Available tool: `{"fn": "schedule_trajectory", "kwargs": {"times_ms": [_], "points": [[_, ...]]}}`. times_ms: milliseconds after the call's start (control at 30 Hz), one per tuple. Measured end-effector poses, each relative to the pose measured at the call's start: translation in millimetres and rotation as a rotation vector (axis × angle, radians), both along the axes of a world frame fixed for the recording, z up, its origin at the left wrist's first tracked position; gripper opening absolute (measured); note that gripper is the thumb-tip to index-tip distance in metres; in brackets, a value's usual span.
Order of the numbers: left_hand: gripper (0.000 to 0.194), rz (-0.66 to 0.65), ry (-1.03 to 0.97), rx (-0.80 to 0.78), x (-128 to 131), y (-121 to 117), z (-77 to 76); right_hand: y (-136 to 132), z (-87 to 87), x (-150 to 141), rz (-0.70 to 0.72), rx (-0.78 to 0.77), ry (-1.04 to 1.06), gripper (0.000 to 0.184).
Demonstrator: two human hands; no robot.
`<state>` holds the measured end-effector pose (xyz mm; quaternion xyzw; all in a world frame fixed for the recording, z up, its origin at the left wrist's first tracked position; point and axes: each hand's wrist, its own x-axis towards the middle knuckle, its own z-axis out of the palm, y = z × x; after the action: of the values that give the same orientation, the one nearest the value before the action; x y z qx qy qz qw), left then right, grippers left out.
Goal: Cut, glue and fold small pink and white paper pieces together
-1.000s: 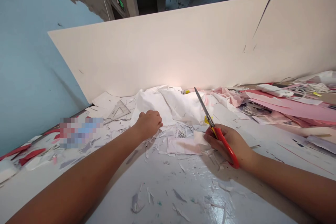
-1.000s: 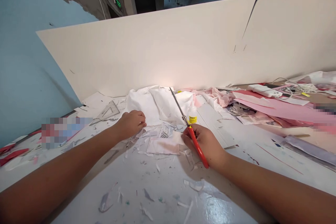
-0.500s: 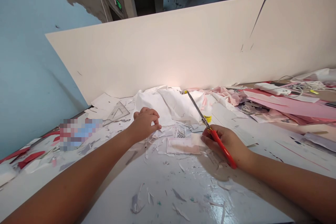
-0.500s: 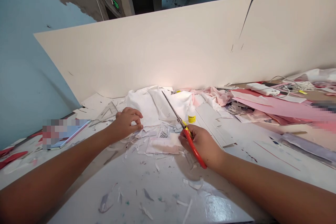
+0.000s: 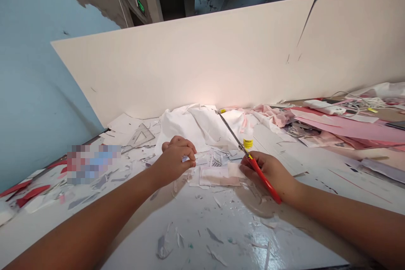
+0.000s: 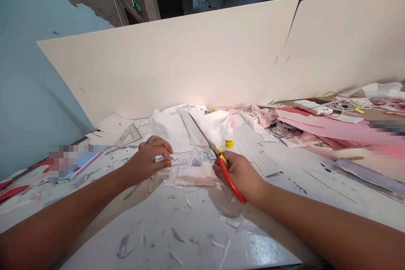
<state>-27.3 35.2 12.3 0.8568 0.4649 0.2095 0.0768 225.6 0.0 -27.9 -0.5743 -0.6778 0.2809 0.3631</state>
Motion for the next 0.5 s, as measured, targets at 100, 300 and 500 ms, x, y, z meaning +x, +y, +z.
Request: {"fn": "schedule_trajectory", "kwargs": {"times_ms": [100, 300, 500], "points": [[0.019, 0.009, 0.004, -0.024, -2, 3, -5.9, 1, -0.4, -1, -0.008, -0.011, -0.043, 0.015], [0.043, -0.030, 0.040, -0.044, 2, 4, -14.6, 4, 2.8, -4, 0.009, -0.029, -0.186, 0.014], [0.031, -0.095, 0.076, -0.024, 8, 1, -27.2, 7, 12.3, -11, 0.042, -0.156, -0.175, 0.013]]}}
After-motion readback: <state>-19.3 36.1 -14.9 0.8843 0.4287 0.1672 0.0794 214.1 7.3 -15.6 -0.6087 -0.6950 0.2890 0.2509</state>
